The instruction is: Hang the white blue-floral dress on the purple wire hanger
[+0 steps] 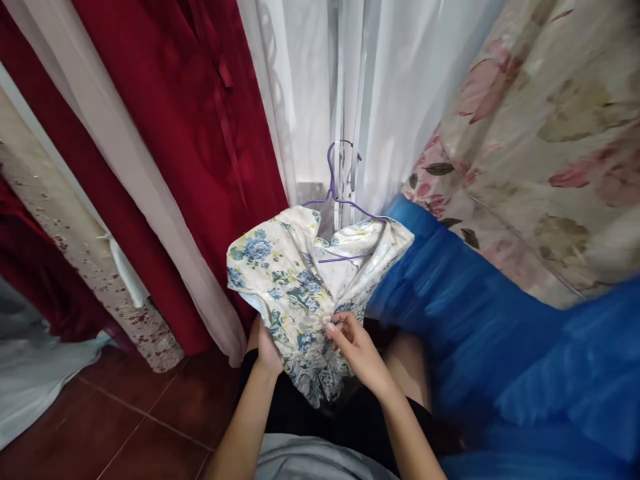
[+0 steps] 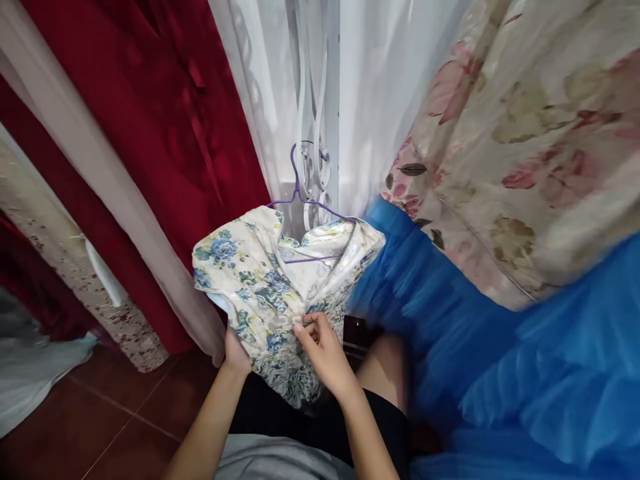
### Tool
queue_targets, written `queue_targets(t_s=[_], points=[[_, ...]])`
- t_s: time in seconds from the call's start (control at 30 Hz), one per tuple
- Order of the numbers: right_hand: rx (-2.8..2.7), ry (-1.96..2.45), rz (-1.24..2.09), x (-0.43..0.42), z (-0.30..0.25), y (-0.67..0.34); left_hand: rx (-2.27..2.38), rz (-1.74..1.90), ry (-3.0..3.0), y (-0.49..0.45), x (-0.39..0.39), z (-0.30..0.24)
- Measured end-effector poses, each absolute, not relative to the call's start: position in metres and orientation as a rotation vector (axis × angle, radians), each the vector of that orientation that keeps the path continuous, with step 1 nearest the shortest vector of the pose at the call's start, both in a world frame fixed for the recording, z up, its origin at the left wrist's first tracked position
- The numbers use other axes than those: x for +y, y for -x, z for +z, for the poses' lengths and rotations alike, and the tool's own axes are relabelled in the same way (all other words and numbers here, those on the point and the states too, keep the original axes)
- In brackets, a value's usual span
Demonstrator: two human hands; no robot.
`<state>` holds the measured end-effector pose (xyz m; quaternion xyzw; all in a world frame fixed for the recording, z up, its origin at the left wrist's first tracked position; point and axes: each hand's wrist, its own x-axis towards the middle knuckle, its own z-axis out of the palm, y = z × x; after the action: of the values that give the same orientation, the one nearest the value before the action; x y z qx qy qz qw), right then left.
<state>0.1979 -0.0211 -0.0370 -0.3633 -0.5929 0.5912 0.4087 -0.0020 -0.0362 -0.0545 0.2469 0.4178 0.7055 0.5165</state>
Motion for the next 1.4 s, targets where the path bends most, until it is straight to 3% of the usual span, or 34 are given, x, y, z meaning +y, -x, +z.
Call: queue_targets(t_s=[0.5, 0.7, 0.93, 1.2, 1.4], points=[[-1.541, 0.823, 1.566, -0.002, -0.036, -0.202, 1.296, 1.667, -0.42, -0.043, -0.068, -0.046], [-1.452, 0.961, 1.633, -0.018, -0.026, -0.195, 1.784, 2.077, -0.868, -0.025, -0.065, -0.064], [-1.195, 1.061, 1.581, -0.046, -0.017, -0.148, 1.392, 1.451, -1.493, -0.028, -0.055, -0.066], [-0.99, 1.102, 1.381, -0.031, 0.031, -0.142, 1.2, 1.187, -1.74, -0.003, -0.042, -0.055], [-0.93, 1.013, 1.255, 0.012, 0.08, -0.141, 1.156, 1.185, -1.744, -0.006, -0.039, -0.067]])
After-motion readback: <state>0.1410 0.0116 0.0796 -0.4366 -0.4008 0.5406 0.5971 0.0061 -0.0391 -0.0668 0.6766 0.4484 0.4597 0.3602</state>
